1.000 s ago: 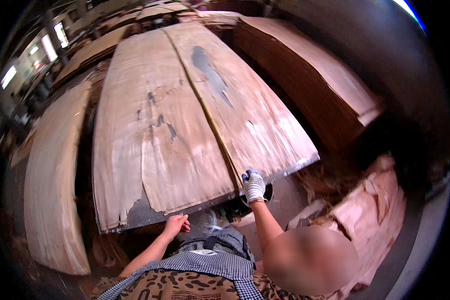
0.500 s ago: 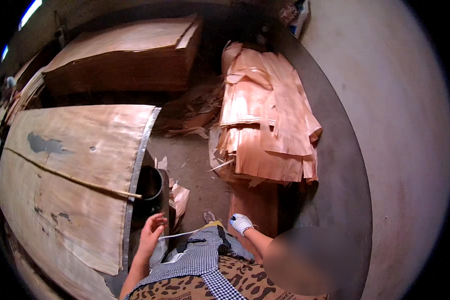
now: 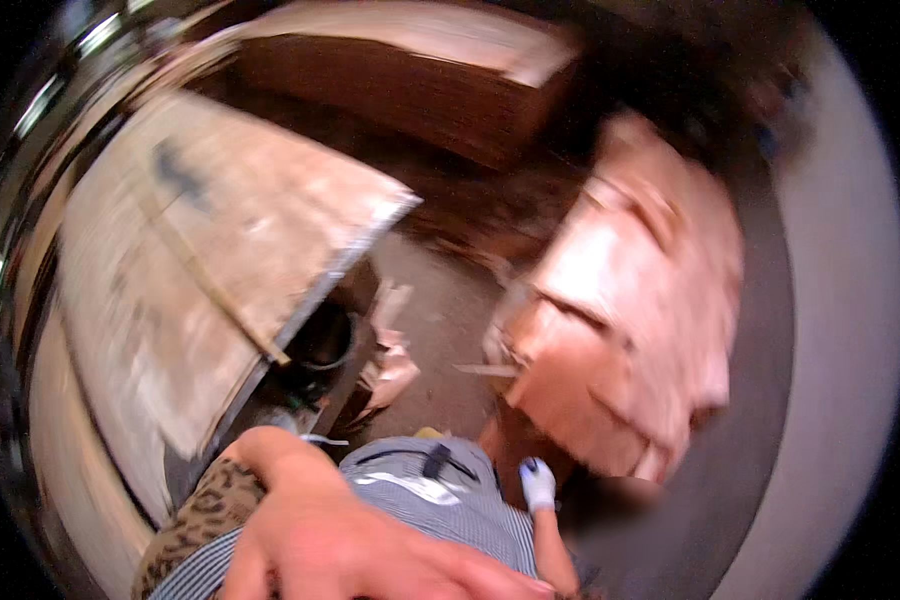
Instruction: The person picks up thin wood veneer sheets from a stack, places them on a metal workbench, and trims the edges with a knife while using a wooden stick to move other sheets.
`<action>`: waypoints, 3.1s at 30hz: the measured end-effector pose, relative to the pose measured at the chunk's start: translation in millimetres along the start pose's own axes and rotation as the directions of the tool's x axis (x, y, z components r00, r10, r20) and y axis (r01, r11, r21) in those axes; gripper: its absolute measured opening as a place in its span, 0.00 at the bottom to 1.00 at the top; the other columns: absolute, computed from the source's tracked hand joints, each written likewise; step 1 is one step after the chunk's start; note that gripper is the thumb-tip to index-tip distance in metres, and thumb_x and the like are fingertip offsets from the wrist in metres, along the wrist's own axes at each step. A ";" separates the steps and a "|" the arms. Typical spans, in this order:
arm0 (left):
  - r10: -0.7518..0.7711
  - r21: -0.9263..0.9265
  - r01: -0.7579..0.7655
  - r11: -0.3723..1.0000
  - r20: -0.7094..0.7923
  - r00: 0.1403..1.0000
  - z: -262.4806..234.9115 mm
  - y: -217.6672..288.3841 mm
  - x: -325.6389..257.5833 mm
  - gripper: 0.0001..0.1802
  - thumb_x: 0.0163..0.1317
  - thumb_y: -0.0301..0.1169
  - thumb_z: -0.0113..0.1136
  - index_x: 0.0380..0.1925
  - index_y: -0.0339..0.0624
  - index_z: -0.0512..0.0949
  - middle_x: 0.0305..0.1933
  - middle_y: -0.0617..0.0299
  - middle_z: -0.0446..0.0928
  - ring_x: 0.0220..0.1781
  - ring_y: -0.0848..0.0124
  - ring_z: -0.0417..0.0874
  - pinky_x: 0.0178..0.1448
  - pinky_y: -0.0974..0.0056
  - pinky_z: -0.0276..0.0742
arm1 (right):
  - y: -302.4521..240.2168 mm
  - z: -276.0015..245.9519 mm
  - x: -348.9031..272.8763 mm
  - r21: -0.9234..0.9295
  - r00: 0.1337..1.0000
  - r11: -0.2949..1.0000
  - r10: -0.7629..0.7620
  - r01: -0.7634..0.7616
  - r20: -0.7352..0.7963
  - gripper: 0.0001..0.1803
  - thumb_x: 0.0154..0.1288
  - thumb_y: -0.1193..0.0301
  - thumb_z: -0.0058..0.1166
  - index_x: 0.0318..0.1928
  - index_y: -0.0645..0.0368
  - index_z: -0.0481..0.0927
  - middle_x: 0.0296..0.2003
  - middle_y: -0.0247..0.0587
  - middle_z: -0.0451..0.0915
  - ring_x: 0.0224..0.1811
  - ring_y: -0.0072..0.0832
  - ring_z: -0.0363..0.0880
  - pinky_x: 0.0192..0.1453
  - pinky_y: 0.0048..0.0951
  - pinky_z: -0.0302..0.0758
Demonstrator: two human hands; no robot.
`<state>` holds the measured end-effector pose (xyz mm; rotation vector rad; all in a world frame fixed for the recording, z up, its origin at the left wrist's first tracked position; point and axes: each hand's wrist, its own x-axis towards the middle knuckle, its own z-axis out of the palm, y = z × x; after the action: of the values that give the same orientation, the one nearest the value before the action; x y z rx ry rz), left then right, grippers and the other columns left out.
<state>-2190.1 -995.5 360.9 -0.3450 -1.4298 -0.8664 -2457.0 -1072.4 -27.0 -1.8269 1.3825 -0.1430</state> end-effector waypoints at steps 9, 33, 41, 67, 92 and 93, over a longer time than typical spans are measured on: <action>0.237 0.099 -0.244 0.965 0.080 0.968 -19.1 -23.6 6.0 0.37 0.50 0.58 0.51 0.47 0.35 0.71 0.62 0.38 0.46 0.65 0.50 0.48 0.64 0.46 0.37 | 154.2 -10.6 131.4 -0.038 0.994 0.999 0.014 -0.010 0.105 0.05 0.51 0.74 0.52 0.29 0.62 0.77 0.21 0.33 0.75 0.22 0.22 0.70 0.30 0.26 0.70; -0.819 -0.537 0.842 -0.040 -0.465 -0.336 -427.3 -215.0 -208.2 0.10 0.63 0.36 0.46 0.34 0.42 0.71 0.39 0.63 0.76 0.42 0.76 0.75 0.47 0.71 0.69 | -116.4 -134.3 411.6 -0.236 0.725 0.743 0.443 -0.626 -0.527 0.43 0.40 0.61 0.66 0.57 0.53 0.56 0.51 0.52 0.61 0.49 0.47 0.67 0.48 0.40 0.72; -0.897 -0.315 0.929 -0.195 -0.326 -0.299 -458.7 -299.4 -207.7 0.10 0.63 0.35 0.46 0.34 0.40 0.72 0.34 0.65 0.76 0.37 0.78 0.74 0.43 0.72 0.69 | -78.5 -175.6 413.7 -0.309 0.727 0.692 0.456 -0.653 -0.513 0.21 0.46 0.67 0.59 0.41 0.56 0.69 0.43 0.47 0.69 0.45 0.43 0.71 0.44 0.41 0.73; -0.940 -0.542 0.833 0.113 -0.329 -0.087 -415.3 -519.4 -122.8 0.08 0.57 0.32 0.45 0.37 0.44 0.68 0.34 0.66 0.73 0.37 0.74 0.76 0.41 0.65 0.73 | 80.3 -323.6 288.5 0.060 0.446 0.687 0.532 -0.724 -0.720 0.33 0.56 0.67 0.46 0.61 0.55 0.51 0.45 0.55 0.72 0.38 0.48 0.76 0.40 0.44 0.74; -0.947 -0.376 0.921 -0.099 -0.249 -0.203 -322.4 -373.8 -170.3 0.19 0.58 0.26 0.49 0.50 0.34 0.67 0.39 0.59 0.75 0.38 0.72 0.77 0.42 0.68 0.74 | 15.9 -132.8 228.6 0.799 0.662 0.438 0.746 -0.411 -0.069 0.16 0.49 0.71 0.61 0.38 0.56 0.69 0.22 0.32 0.71 0.09 0.18 0.61 0.09 0.21 0.61; -0.959 -0.311 0.948 -0.066 -0.242 -0.146 -319.8 -368.3 -156.2 0.18 0.57 0.27 0.50 0.48 0.34 0.68 0.39 0.59 0.75 0.38 0.73 0.76 0.42 0.68 0.74 | 7.4 -137.7 221.1 0.805 0.650 0.458 0.750 -0.377 -0.122 0.14 0.50 0.73 0.59 0.36 0.55 0.69 0.20 0.30 0.70 0.09 0.18 0.61 0.10 0.20 0.61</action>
<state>-2204.0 -1408.9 58.8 1.1527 -1.0391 -2.0673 -2449.7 -1332.8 -23.0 -0.5596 1.8682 -0.7060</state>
